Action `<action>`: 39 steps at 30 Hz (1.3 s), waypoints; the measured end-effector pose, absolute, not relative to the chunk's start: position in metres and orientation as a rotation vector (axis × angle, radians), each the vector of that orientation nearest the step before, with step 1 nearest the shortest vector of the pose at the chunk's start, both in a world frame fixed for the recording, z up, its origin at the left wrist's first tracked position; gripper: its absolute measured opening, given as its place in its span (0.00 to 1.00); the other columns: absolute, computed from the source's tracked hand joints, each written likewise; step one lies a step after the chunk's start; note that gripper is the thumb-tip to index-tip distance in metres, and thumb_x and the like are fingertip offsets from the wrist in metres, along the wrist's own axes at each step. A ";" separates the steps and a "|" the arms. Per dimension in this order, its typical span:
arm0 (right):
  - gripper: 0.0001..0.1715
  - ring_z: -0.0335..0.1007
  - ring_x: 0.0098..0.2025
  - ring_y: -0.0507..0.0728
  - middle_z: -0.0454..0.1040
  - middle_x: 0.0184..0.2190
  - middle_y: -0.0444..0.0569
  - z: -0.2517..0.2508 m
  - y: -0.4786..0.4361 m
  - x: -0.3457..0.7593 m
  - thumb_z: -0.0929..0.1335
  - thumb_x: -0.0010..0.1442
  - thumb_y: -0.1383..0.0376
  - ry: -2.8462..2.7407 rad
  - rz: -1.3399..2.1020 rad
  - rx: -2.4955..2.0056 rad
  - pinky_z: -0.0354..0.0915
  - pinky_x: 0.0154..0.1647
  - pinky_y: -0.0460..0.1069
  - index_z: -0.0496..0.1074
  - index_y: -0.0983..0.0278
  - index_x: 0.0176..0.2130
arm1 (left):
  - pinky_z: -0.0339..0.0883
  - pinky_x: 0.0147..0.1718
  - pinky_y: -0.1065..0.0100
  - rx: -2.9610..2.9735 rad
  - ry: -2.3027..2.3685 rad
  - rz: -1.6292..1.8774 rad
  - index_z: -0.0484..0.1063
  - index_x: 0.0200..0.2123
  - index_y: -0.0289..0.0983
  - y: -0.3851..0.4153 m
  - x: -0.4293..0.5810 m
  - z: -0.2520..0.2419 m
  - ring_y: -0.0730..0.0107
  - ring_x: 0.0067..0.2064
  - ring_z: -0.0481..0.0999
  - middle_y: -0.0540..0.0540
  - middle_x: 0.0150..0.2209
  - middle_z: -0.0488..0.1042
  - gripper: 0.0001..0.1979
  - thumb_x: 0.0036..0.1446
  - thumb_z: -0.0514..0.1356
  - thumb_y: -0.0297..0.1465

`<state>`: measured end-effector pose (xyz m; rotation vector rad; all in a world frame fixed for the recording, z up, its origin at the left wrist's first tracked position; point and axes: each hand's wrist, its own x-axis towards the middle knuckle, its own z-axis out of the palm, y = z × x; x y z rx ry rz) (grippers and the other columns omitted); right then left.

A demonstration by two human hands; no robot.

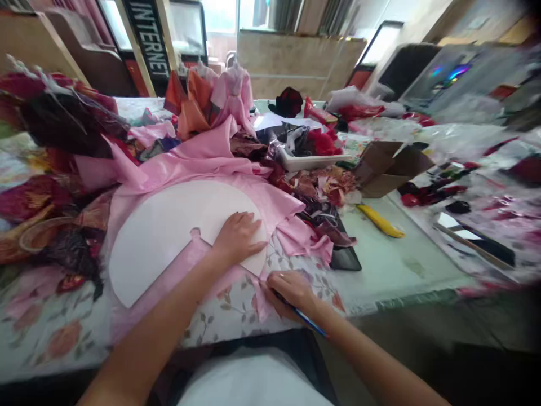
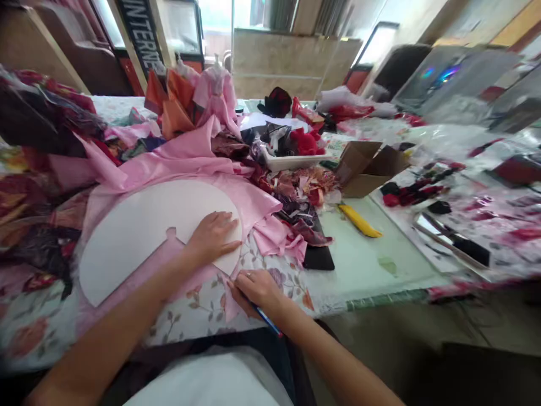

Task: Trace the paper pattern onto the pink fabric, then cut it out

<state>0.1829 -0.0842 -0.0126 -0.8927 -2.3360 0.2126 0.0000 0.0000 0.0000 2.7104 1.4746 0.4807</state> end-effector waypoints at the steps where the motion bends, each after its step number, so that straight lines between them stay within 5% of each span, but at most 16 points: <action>1: 0.15 0.55 0.18 0.50 0.60 0.17 0.39 -0.012 -0.083 0.183 0.62 0.62 0.69 -2.298 0.201 -0.950 0.49 0.22 0.47 0.56 0.60 0.25 | 0.53 0.59 0.57 2.709 1.477 0.476 0.66 0.55 0.37 0.001 0.000 0.000 0.55 0.58 0.62 0.39 0.58 0.65 0.29 0.59 0.51 0.49; 18: 0.15 0.55 0.19 0.50 0.59 0.18 0.40 -0.001 -0.081 0.180 0.61 0.63 0.70 -2.267 0.264 -1.030 0.50 0.23 0.46 0.57 0.61 0.25 | 0.52 0.60 0.57 2.672 1.472 0.512 0.66 0.56 0.38 0.000 -0.001 0.001 0.57 0.58 0.62 0.40 0.57 0.65 0.28 0.59 0.51 0.48; 23: 0.16 0.55 0.19 0.49 0.60 0.18 0.40 0.000 -0.082 0.180 0.62 0.63 0.68 -2.284 0.316 -0.995 0.51 0.23 0.46 0.57 0.61 0.24 | 0.37 0.62 0.42 2.617 1.586 0.496 0.67 0.55 0.44 -0.001 -0.001 -0.001 0.47 0.65 0.50 0.41 0.60 0.63 0.28 0.56 0.52 0.52; 30: 0.17 0.53 0.17 0.49 0.59 0.16 0.38 0.004 -0.084 0.180 0.63 0.62 0.67 -2.212 0.418 -1.043 0.50 0.21 0.46 0.59 0.61 0.22 | 0.38 0.60 0.37 2.578 1.616 0.446 0.66 0.56 0.47 0.001 -0.001 -0.003 0.41 0.66 0.49 0.39 0.63 0.58 0.30 0.55 0.51 0.54; 39: 0.04 0.69 0.27 0.53 0.73 0.27 0.45 0.011 -0.078 0.177 0.66 0.62 0.66 -1.969 0.560 -1.087 0.65 0.30 0.47 0.70 0.61 0.33 | 0.38 0.60 0.37 2.558 1.594 0.443 0.66 0.56 0.47 0.001 -0.003 0.000 0.42 0.66 0.49 0.39 0.64 0.58 0.31 0.55 0.49 0.56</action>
